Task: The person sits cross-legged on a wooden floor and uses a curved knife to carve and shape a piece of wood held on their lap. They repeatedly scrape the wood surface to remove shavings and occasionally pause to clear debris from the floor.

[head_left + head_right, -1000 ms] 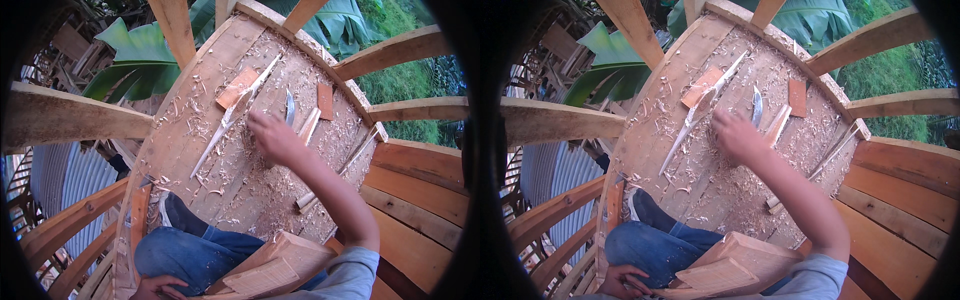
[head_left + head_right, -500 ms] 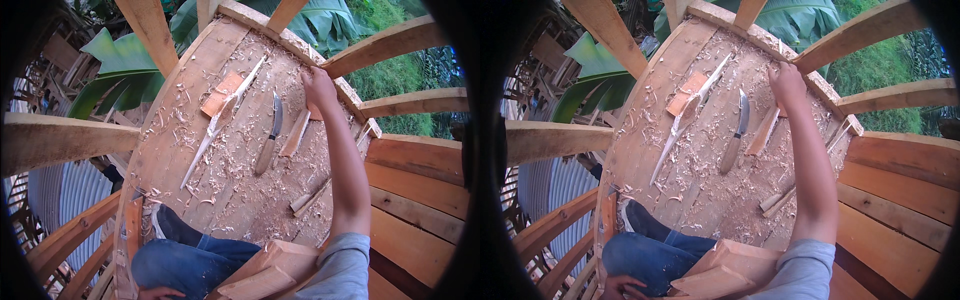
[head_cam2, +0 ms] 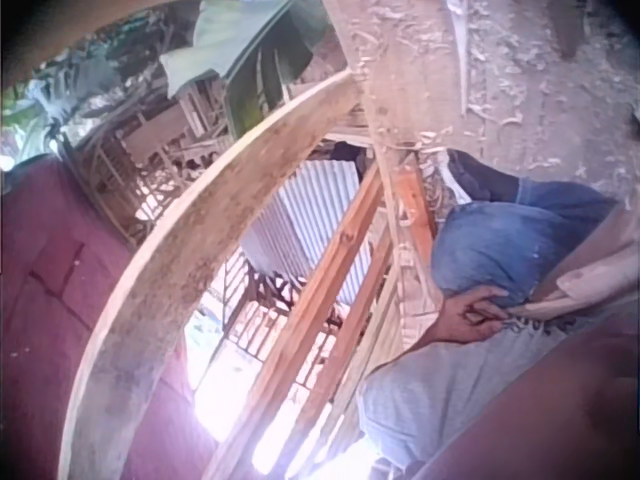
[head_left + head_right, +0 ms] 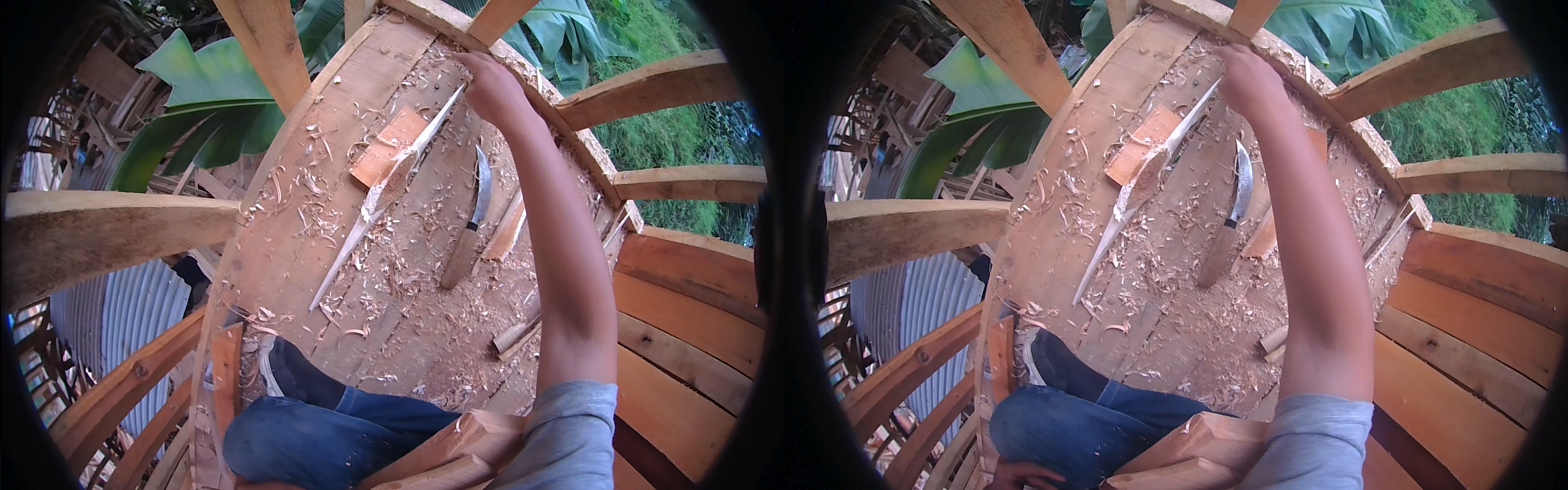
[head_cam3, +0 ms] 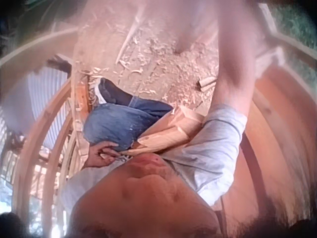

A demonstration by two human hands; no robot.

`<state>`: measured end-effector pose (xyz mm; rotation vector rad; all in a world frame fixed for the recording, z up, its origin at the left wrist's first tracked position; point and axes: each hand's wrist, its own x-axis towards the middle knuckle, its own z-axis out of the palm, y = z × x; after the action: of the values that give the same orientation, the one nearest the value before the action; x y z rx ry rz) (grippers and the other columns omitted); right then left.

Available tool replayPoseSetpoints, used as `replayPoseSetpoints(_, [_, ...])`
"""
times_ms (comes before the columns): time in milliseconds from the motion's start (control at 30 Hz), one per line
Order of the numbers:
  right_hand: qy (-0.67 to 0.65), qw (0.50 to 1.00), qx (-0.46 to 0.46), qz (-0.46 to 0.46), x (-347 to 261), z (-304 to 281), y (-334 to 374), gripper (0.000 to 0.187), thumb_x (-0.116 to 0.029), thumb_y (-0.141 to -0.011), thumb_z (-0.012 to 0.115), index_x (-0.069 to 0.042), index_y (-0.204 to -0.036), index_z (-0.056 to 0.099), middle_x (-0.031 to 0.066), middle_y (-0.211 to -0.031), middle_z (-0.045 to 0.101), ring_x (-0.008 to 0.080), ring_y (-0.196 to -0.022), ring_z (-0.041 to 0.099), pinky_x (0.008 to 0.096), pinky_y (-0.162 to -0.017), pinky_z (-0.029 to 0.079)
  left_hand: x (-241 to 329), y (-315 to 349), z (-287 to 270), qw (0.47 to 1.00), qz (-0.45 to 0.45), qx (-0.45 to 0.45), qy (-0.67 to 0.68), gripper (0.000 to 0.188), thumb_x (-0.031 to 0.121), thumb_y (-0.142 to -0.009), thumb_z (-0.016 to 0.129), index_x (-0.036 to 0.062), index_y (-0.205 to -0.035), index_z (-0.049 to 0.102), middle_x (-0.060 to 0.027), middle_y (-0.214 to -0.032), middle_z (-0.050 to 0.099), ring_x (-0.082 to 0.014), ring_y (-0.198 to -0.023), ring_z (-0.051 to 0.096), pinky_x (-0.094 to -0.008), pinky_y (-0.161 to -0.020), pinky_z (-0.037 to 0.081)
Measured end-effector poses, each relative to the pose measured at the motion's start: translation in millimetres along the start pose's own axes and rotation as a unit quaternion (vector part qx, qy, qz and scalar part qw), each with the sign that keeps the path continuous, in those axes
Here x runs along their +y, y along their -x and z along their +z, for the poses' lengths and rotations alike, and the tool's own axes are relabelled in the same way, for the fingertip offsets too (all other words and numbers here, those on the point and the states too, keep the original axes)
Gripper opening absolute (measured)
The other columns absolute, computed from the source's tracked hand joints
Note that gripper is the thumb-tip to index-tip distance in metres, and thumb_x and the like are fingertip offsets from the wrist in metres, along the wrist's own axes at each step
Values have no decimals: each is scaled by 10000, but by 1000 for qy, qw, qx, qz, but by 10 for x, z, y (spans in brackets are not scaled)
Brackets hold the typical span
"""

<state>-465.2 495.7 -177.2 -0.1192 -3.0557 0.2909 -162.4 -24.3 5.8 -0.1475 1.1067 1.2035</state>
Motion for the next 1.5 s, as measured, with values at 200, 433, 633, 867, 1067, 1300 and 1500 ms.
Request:
replayPoseSetpoints(200, [53, 996, -34, -62, 22, 63, -141, 626, 25, -802, 517, -193, -1387, 469, 82, -1482, 405, 259, -1332, 426, 387, -1066, 404, -80, 5, -72, 999, 8, -43, 3, 571, 49, -876, 668, 70, -1386, 412, -116, -1078, 690, -154, -1024, 631, -270, -793, 517])
replayPoseSetpoints(433, [60, 994, -74, -51, 365, -208, 392, 643, 93, -707, 504, -126, -1312, 533, 131, -1357, 529, 285, -1207, 539, 379, -1012, 449, -92, 12, -134, 995, -59, -81, 19, 577, 57, -891, 661, 101, -1404, 401, -125, -1135, 666, -160, -1081, 603, -280, -810, 514])
replayPoseSetpoints(633, [-73, 997, 8, 26, 869, -298, 729, 447, -72, -797, 578, -67, -1243, 591, 167, -1243, 606, 319, -1177, 559, 382, -1009, 437, -24, 24, -50, 996, -51, -32, 70, 561, 65, -860, 700, 68, -1365, 456, -142, -1102, 680, -195, -1077, 623, -323, -867, 501])
replayPoseSetpoints(867, [2, 983, 47, 179, 440, 51, 675, 743, -506, -876, 591, -28, -1416, 410, 288, -1309, 491, 401, -1214, 494, 427, -1045, 376, -49, 25, 31, 999, -10, 15, 46, 546, 45, -834, 700, 12, -1330, 475, -166, -1028, 700, -220, -1000, 665, -339, -891, 495])
replayPoseSetpoints(1067, [105, 979, 70, 158, 228, 34, 643, 541, -451, -909, 573, -60, -1283, 559, 224, -1133, 551, 385, -1079, 544, 466, -919, 449, -52, 15, 20, 999, -3, 11, 33, 549, 48, -829, 705, 12, -1328, 479, -163, -1022, 702, -216, -997, 666, -341, -885, 500])
replayPoseSetpoints(1300, [-21, 990, 120, 71, 400, 141, 630, 177, -182, -865, 652, -17, -928, 673, 187, -926, 606, 377, -865, 624, 451, -799, 503, -39, 2, -17, 999, 13, -29, 17, 565, 72, -859, 694, 45, -1366, 446, -132, -1066, 695, -167, -1022, 637, -308, -862, 496])
replayPoseSetpoints(1500, [-102, 990, 86, 53, 213, -75, 756, 197, -193, -839, 698, -13, -921, 714, 185, -866, 676, 323, -818, 662, 393, -747, 514, -113, 3, -80, 997, -7, -61, 46, 589, 64, -867, 684, 56, -1390, 412, -117, -1077, 694, -144, -1031, 622, -288, -873, 486])
